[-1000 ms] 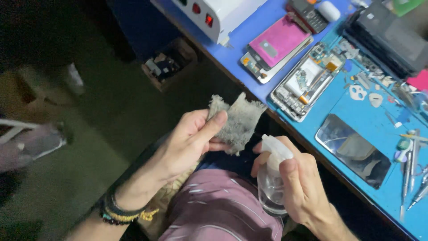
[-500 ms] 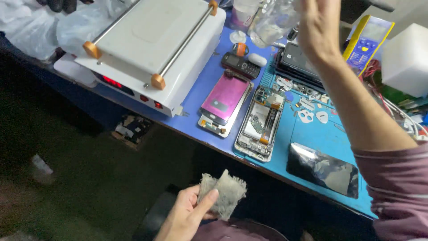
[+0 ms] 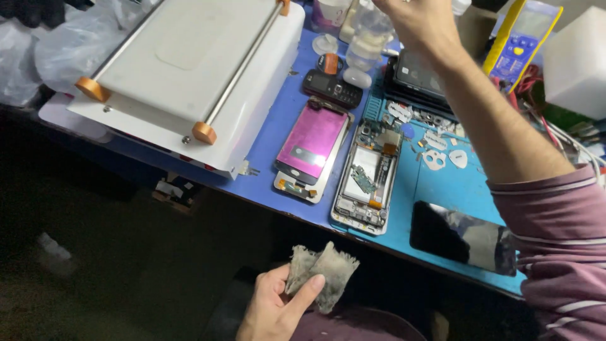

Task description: Cleaning a smartphone screen and preparing adhesive strips for assembly.

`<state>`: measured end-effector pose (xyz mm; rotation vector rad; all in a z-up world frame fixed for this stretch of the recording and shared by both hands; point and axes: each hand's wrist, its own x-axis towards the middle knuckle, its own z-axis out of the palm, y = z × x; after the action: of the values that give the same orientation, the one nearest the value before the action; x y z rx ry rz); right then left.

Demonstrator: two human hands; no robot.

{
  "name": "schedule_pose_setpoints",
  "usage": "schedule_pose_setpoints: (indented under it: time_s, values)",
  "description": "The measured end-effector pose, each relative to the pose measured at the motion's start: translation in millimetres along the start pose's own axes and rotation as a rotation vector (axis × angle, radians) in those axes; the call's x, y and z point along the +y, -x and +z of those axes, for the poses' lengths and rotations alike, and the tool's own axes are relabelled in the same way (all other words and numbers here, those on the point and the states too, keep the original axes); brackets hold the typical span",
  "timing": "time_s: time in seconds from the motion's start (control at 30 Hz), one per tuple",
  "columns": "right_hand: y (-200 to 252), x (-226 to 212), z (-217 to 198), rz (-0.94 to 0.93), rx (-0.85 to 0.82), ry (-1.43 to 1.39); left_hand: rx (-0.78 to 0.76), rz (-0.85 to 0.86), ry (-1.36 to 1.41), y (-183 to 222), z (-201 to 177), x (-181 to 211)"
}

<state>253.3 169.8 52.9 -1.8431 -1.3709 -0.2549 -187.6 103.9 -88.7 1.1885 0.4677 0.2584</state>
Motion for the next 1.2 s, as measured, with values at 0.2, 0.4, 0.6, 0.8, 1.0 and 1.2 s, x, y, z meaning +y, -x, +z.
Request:
schedule_pose_setpoints:
  time_s: [0.2,0.4,0.6,0.8,1.0,1.2]
  values:
    - [128,-134,-86,0.226,-0.215,-0.279,-0.136,0.23,-0.147,0,40,78]
    - [278,-151,-125,0.589,-0.439,-0.789,-0.288,0.239,0.054,-16,90,90]
    - [362,-133,-150,0.845,-0.155,-0.863,-0.315,0.233,0.112,-32,138,75]
    - [418,-131,-178,0.92,-0.06,-0.837,-0.289,0.102,0.103,-40,172,53]
    - [420,-140,-180,0.378,0.067,-0.561,-0.548,-0.284,0.41,-28,209,-31]
    - [456,-134,-171,0.451,0.199,-0.453,-0.498,-0.289,0.335,-18,229,-46]
